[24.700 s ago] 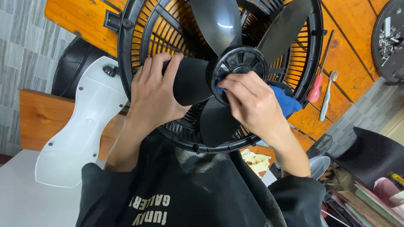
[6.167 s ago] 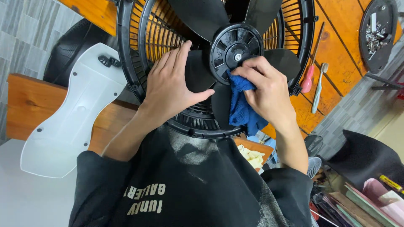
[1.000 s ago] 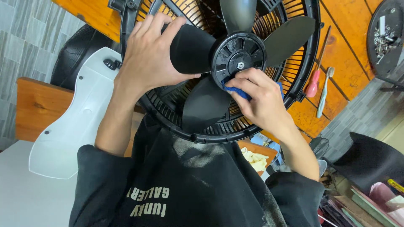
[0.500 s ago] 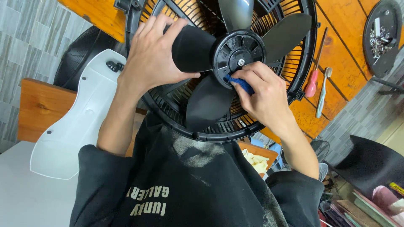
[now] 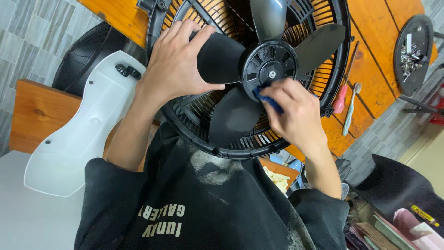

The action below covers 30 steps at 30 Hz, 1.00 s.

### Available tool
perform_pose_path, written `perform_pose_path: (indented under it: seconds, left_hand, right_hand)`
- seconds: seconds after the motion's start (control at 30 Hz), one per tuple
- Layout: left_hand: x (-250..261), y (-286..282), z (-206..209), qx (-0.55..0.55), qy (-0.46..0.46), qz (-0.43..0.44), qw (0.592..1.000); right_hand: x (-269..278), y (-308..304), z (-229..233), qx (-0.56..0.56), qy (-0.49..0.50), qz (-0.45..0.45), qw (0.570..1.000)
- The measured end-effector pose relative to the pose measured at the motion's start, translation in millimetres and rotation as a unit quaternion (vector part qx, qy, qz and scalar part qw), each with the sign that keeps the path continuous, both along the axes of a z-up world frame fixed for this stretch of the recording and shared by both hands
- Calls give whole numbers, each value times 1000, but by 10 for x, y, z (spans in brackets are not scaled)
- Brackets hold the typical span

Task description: Cleaning the blades and components of a disassembled electric fan using a cloth and a brush.

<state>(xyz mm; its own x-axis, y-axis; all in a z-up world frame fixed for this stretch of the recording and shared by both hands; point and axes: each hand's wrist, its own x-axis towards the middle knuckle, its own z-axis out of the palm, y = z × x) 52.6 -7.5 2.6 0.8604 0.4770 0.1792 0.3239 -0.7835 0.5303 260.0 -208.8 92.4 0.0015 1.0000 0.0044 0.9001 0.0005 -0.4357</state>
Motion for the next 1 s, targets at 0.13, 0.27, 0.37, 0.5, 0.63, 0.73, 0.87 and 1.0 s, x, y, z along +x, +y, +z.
perform_pose_path:
  seconds: [0.13,0.27,0.37,0.5,0.63,0.73,0.87,1.0]
  left_hand:
    - [-2,12,6,17,-18,2,1000]
    - [4,14,10,15,8,-1,1000]
    - [-7,1,5,22,0,4,1000]
    - [-26,-40,31,37,-1,-1,999]
    - [-99,-179,182,20,57,12,998]
    - [-165,-334,286,9,96,19,995]
    - [-150,-632,458,18,22,-18,999]
    - [-35,-1103,667,-69,-172,-186,965]
  right_hand:
    - [55,-101,1,39,-48,40,997]
    - [49,-17,-16,17,-2,7,1000]
    - [23,74,-11,21,-7,-8,1000]
    - [119,-4,2,57,-7,-30,998]
    - [175,-254,238,64,42,-99,992]
    - [49,-566,491,78,25,-176,981]
    - [-193,-1063,719,136,9,-223,965]
    - [-382,-1000,645,70,50,-106,991]
